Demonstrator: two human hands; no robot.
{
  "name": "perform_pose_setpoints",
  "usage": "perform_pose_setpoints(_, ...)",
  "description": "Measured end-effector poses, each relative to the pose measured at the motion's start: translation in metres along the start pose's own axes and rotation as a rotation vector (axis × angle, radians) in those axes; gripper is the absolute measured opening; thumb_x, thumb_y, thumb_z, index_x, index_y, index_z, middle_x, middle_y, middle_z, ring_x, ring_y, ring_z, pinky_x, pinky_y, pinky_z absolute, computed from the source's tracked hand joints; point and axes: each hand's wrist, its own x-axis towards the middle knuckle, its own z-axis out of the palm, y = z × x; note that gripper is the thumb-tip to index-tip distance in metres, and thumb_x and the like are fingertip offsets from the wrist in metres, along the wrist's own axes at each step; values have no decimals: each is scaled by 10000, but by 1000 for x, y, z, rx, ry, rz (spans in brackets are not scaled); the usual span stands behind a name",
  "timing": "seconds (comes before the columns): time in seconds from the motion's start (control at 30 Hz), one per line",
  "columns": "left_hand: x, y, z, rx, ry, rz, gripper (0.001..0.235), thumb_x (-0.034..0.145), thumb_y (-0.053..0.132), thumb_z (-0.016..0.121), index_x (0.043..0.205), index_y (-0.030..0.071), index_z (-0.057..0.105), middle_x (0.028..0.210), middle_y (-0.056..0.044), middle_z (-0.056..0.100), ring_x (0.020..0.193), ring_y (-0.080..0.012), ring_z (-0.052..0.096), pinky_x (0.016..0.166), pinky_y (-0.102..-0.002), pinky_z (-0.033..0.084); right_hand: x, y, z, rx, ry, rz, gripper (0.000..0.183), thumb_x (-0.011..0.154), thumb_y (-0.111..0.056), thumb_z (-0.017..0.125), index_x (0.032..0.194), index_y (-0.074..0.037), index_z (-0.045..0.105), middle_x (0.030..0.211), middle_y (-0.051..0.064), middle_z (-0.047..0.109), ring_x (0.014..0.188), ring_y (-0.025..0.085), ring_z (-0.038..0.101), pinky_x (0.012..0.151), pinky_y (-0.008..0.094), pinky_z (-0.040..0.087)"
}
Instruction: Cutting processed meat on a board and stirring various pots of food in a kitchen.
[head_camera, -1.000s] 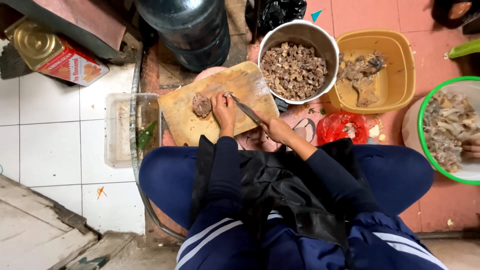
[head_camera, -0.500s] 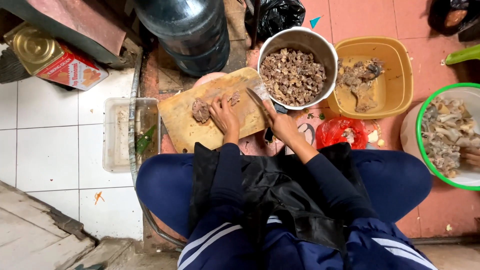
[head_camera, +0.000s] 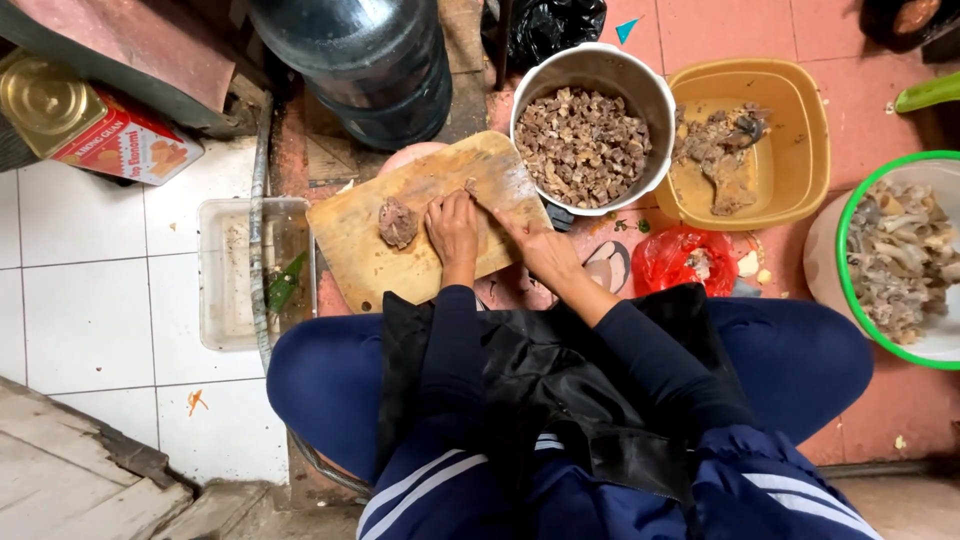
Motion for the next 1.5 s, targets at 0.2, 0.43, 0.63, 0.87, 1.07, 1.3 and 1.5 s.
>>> perform_pose_setpoints(0.2,1,-2,3,-17,-13,-46,113,901,268,747,1013,253,744,999,71,704,1029,-231,606,841,-378,499,42,3,19,210,-295,56,666,1032,-150,334,1627,-379,141,1034,204,676,1036,437,707,923,519,566)
perform_pose_setpoints(0.43,0,-2,-5,-5,-22,-81,153,865,237,762,1014,249,730,998,78,695,1043,-221,588,863,-391,495,-1,18,7,283,-384,187,576,1022,-366,338,1583,-441,228,1071,221,716,1088,441,682,969,542,533)
perform_pose_setpoints(0.63,-15,-6,-20,-243,-18,-306,461,827,59,816,1243,39,619,1301,-161,554,1191,-393,599,1023,-456,506,-22,2,-35,378,-339,204,554,1013,-315,423,1555,-406,351,1001,302,713,1029,501,678,935,589,544)
perform_pose_setpoints(0.87,-19,-10,-16,-293,5,-344,75,898,144,769,965,120,746,1038,-52,663,969,-290,666,863,-370,555,-13,-12,-25,140,-239,81,592,1007,-173,382,1567,-355,319,958,196,706,912,404,737,810,501,601)
perform_pose_setpoints(1.07,-14,-8,-21,-263,41,-318,50,945,199,734,949,150,741,973,-26,650,890,-263,651,815,-364,544,1,-26,-9,56,-127,-33,553,1022,-152,367,1555,-302,352,911,150,651,830,377,753,755,478,620)
perform_pose_setpoints(1.3,-10,-3,-25,-208,-18,-301,89,917,221,759,960,146,741,992,-16,642,899,-250,655,812,-341,559,33,-32,-8,218,-317,-8,664,1037,-143,322,1641,-336,126,1009,197,689,1033,398,722,948,475,560)
perform_pose_setpoints(1.5,-25,-9,-17,-188,-1,-349,69,913,206,750,972,171,747,934,-30,602,859,-262,662,771,-360,560,-10,6,17,404,-381,194,551,1031,-394,433,1562,-472,305,1075,231,724,1085,434,683,953,553,534)
